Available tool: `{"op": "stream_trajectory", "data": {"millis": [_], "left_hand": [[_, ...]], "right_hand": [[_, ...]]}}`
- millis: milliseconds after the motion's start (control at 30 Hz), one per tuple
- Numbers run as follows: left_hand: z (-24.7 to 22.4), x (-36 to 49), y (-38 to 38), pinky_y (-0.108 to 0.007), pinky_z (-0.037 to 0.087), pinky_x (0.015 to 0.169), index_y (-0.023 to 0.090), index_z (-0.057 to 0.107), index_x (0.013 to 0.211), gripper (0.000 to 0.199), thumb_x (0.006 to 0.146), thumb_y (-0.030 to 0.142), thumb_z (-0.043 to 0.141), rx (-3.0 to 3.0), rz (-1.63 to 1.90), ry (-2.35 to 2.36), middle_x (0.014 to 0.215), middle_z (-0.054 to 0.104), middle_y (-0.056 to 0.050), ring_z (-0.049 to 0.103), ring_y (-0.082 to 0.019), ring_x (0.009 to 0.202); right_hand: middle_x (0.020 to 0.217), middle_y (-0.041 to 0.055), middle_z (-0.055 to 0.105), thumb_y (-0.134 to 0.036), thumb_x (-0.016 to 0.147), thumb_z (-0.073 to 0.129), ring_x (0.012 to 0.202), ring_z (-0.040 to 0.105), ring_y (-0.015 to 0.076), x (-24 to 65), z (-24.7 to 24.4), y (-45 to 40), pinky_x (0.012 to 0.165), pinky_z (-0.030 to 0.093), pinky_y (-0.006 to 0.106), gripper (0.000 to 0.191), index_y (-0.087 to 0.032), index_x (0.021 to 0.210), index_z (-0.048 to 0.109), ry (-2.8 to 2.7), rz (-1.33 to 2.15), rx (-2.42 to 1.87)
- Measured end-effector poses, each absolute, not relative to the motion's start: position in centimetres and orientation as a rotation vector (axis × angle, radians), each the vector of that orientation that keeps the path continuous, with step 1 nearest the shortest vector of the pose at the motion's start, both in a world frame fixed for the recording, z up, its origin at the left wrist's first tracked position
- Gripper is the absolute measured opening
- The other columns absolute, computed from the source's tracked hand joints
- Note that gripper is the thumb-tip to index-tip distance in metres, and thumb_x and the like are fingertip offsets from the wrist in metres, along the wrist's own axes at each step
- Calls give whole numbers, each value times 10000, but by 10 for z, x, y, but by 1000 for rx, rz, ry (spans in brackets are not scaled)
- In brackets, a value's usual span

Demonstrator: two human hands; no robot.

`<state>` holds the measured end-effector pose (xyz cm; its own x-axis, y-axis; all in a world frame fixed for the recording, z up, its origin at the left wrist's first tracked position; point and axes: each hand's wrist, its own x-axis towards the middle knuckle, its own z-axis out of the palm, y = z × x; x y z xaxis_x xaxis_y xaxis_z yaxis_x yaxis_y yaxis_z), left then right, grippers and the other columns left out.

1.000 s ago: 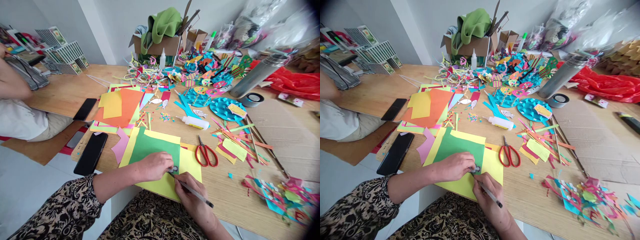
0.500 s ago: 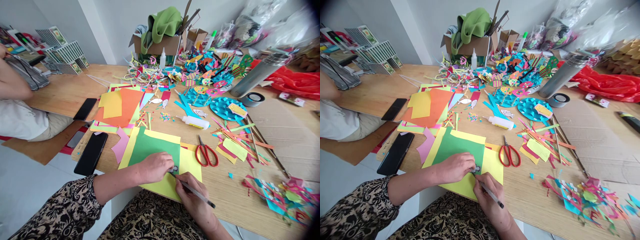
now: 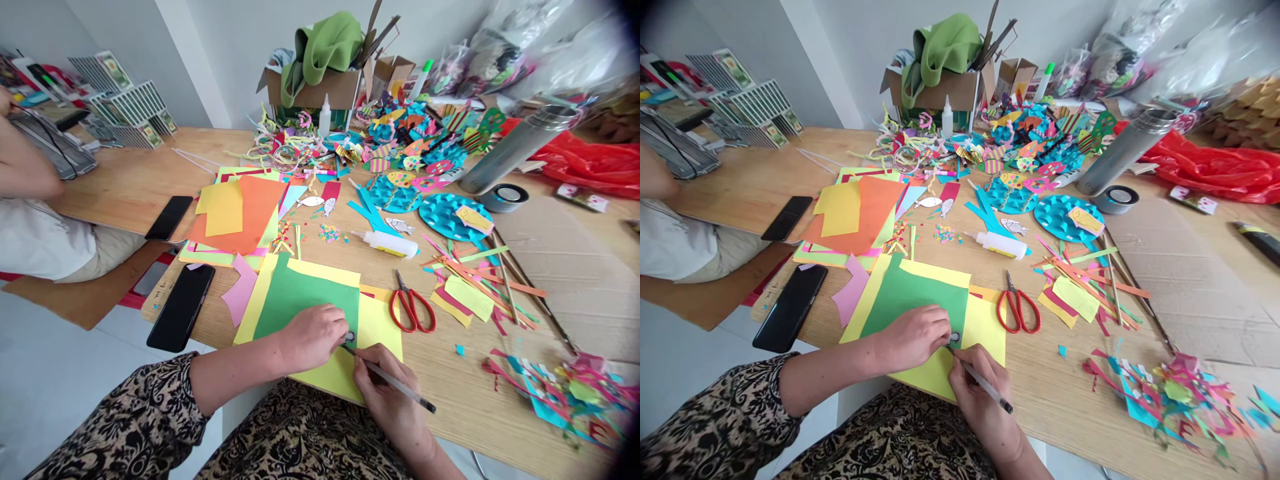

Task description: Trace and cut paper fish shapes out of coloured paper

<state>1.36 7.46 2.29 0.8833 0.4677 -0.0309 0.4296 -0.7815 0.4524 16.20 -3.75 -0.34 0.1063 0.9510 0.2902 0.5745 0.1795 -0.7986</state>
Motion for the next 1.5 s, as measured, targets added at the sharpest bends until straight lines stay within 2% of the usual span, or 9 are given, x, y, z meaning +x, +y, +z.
{"op": "stream_trajectory", "data": {"millis": [1100, 1500], "left_hand": [[26, 17, 68, -302, 417, 736, 153, 580, 785, 133, 900, 159, 513, 2656, 98, 737, 827, 583, -37, 524, -178, 812], [25, 17, 67, -307, 431, 747, 158, 581, 788, 128, 900, 164, 519, 2643, 110, 743, 828, 576, -29, 518, -174, 816]], "right_hand": [[609, -37, 563, -162, 855, 566, 468, 516, 93, 162, -1, -37, 444, 416, 200, 65, -198, 810, 596, -1477, 503, -1546], [623, -27, 590, -177, 868, 556, 487, 554, 107, 163, -1, -35, 466, 451, 214, 79, -203, 810, 603, -1478, 471, -1563]]}}
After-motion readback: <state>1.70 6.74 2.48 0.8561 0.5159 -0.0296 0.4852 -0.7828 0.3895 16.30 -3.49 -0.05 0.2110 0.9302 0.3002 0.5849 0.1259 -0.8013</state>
